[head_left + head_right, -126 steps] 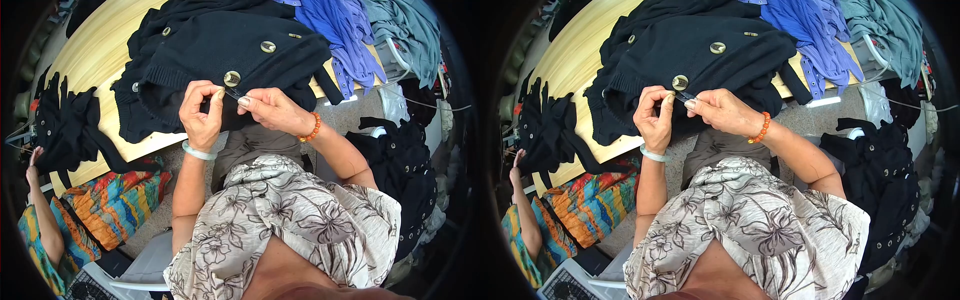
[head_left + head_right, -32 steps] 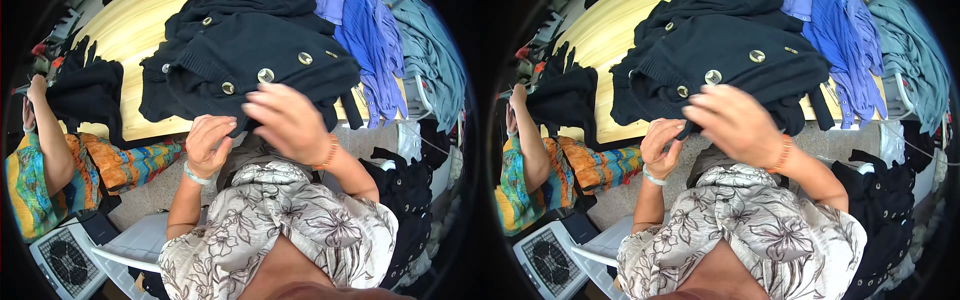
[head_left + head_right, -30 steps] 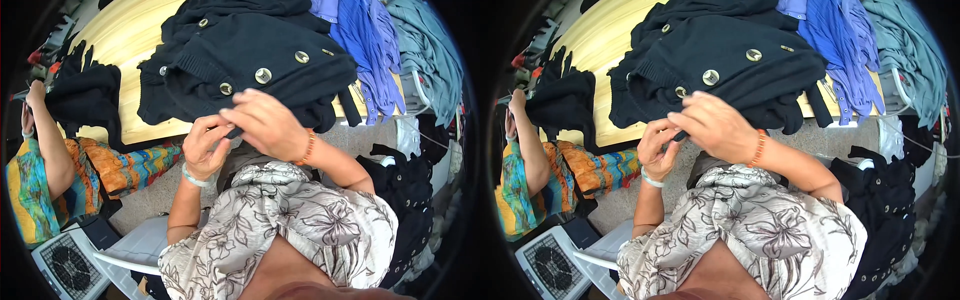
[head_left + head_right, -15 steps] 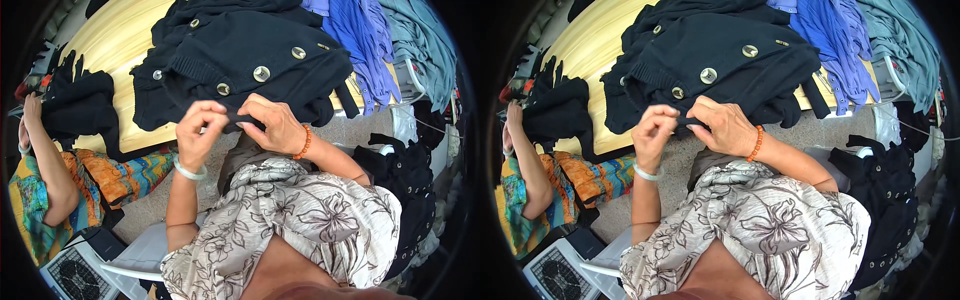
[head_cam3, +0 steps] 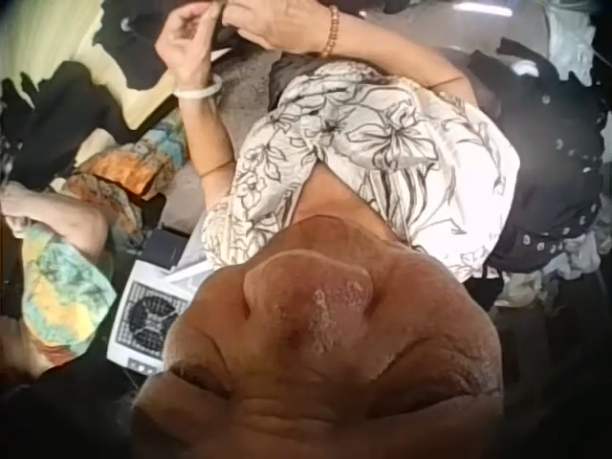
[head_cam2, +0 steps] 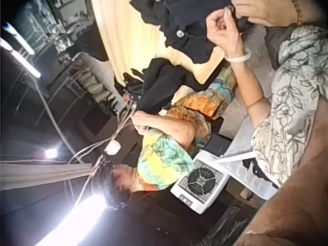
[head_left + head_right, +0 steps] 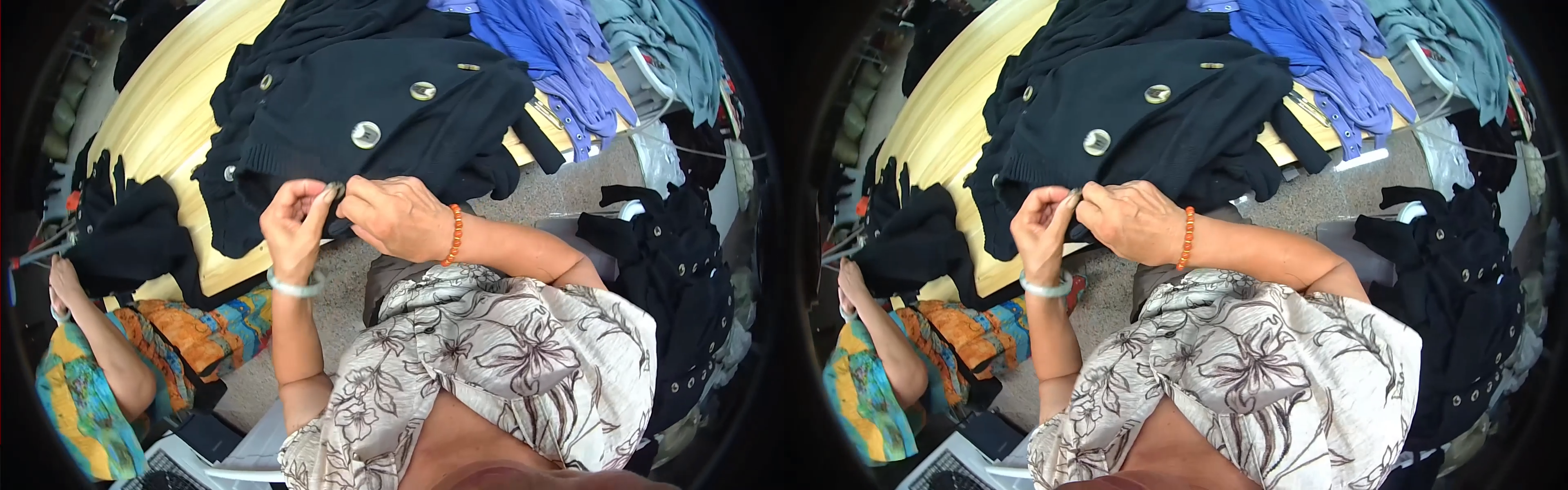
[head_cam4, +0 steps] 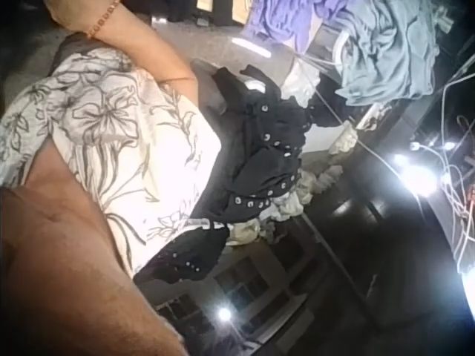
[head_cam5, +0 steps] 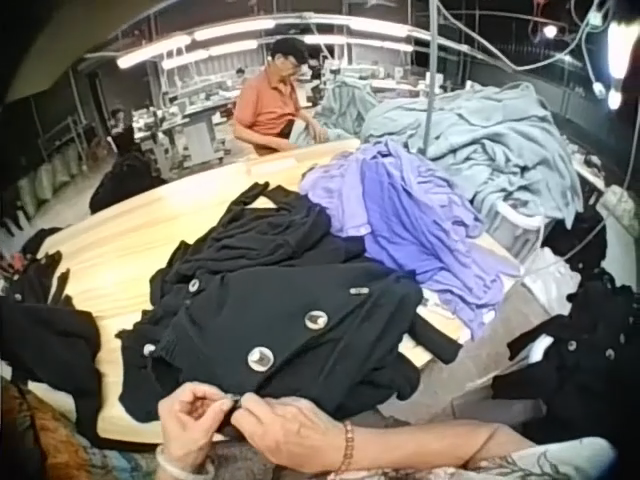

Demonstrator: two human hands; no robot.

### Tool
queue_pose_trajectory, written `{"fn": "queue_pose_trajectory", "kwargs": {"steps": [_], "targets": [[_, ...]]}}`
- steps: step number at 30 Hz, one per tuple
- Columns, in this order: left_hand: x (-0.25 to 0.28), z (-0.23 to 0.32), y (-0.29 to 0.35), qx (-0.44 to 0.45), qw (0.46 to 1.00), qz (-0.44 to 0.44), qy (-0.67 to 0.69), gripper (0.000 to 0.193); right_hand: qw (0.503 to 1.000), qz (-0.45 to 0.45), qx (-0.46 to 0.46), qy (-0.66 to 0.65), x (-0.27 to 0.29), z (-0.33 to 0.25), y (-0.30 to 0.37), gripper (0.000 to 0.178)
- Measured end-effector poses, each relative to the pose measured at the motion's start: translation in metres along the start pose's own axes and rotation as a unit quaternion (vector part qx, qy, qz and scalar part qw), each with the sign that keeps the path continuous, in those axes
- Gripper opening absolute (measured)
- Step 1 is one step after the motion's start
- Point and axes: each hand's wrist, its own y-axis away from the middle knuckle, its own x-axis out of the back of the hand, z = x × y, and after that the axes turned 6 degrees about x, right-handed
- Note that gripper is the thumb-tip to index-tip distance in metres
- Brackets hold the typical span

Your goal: Inspecting black garments and checking buttons or eyelets at a factory workbench.

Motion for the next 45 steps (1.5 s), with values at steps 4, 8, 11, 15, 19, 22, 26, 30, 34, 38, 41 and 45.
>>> {"fn": "queue_pose_trajectory", "kwargs": {"steps": [4,8,11,15,19,22,26,30,34,38,41,45], "targets": [[0.01,0.011,0.01,0.003,0.998,-0.016,0.059,0.011,0.999,0.043,-0.027,0.019,0.001,-0.004,-0.007,0.024],[0.009,0.013,0.013,0.072,0.988,-0.005,0.135,0.01,0.998,0.066,-0.009,0.024,0.004,-0.009,-0.01,0.036],[0.01,0.012,0.012,0.082,0.986,-0.027,0.145,0.01,0.999,0.029,-0.003,0.028,0.006,-0.006,-0.009,0.039],[0.013,0.014,0.011,0.121,0.979,-0.054,0.156,0.008,0.997,0.026,0.038,0.061,0.0,0.001,-0.007,0.037],[0.015,0.017,0.018,0.076,0.99,-0.072,0.093,0.019,0.999,-0.042,0.011,-0.004,0.002,0.012,-0.009,0.036],[0.016,0.018,0.026,-0.049,0.99,-0.13,-0.023,0.05,0.998,-0.019,-0.002,-0.059,0.009,0.021,-0.01,0.034],[0.011,0.013,0.028,-0.122,0.984,-0.048,-0.121,0.037,0.995,-0.028,-0.009,-0.095,0.009,0.016,-0.012,0.034],[-0.004,0.012,0.03,-0.212,0.953,0.04,-0.211,0.02,0.99,-0.029,-0.023,-0.133,0.012,0.019,-0.013,0.033],[-0.006,0.0,0.025,-0.212,0.953,0.078,-0.201,0.014,0.983,-0.045,-0.056,-0.167,0.015,0.017,-0.016,0.032],[-0.011,0.001,0.021,-0.171,0.971,0.083,-0.144,0.01,0.988,0.018,-0.04,-0.146,0.008,0.017,-0.016,0.031],[-0.011,-0.001,0.022,-0.166,0.975,0.081,-0.121,0.009,0.986,0.01,-0.06,-0.157,0.01,0.015,-0.015,0.03],[-0.009,0.002,0.026,-0.145,0.982,0.064,-0.107,0.008,0.981,0.016,-0.069,-0.179,0.009,0.014,-0.013,0.026]]}}
